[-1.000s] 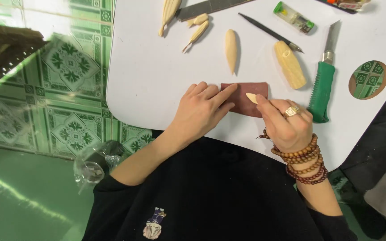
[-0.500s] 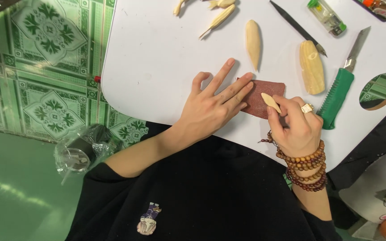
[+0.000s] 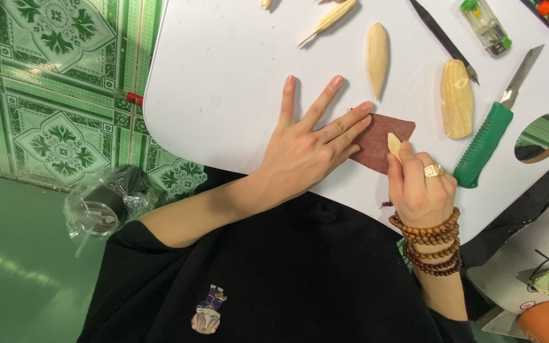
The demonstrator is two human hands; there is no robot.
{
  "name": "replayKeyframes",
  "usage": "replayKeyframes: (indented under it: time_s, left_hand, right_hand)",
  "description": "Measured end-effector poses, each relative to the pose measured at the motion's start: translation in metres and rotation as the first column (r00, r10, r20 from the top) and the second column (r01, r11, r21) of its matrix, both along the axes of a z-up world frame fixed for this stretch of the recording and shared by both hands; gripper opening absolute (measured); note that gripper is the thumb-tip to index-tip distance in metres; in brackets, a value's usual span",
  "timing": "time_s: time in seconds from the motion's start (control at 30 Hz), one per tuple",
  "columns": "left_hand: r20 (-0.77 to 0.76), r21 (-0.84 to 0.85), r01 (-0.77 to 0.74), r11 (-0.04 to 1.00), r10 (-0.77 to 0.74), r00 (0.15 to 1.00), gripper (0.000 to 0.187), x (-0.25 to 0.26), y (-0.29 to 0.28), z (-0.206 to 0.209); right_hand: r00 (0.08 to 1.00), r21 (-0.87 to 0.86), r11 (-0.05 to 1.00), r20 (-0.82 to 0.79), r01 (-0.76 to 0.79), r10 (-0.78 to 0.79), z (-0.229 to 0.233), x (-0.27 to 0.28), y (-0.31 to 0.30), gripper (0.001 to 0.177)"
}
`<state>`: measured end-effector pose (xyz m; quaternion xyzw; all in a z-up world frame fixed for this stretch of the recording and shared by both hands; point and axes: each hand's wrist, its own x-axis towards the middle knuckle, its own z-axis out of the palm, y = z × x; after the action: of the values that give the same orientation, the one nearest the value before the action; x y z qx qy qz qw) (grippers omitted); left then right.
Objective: Sand a small wooden component using sandpaper on a flat surface.
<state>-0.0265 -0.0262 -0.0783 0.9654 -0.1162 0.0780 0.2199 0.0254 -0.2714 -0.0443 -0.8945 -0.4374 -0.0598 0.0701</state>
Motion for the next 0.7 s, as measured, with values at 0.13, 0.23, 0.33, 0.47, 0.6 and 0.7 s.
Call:
replayKeyframes:
  time_s: [0.13,0.23,0.33,0.47,0.6,0.7]
  left_hand:
    - [0.007,-0.024,0.052,0.998,-0.052,0.999,0.046,-0.002,0.000,-0.001]
    - [0.006,0.006,0.020,1.000,-0.020,1.000,0.047,0.000,0.000,0.000]
    - [0.008,-0.006,0.002,1.000,-0.002,1.000,0.044,0.000,-0.002,-0.001]
    - [0.006,0.003,0.025,1.000,-0.025,1.000,0.046,0.000,-0.002,-0.001]
    - [0.015,0.018,0.032,0.999,-0.032,0.999,0.046,0.002,-0.003,-0.001]
    - [-0.004,0.020,0.027,0.999,-0.026,1.000,0.048,0.001,-0.005,-0.003]
  right_hand:
    - [0.999,0.054,0.998,0.033,-0.028,0.026,0.000,0.006,0.016,0.023]
    - [0.996,0.037,0.998,0.075,-0.042,0.039,0.004,0.009,0.022,0.023]
    - [0.997,0.039,0.997,0.047,-0.069,0.067,0.008,0.003,0.012,0.021]
    - [0.998,0.015,0.999,0.041,-0.044,0.043,0.003,0.000,0.008,0.024]
    - [0.993,0.061,0.996,0.101,-0.068,0.062,-0.004,0.008,0.021,0.024]
    - [0.993,0.035,0.998,0.100,-0.060,0.056,-0.004,0.000,0.012,0.026]
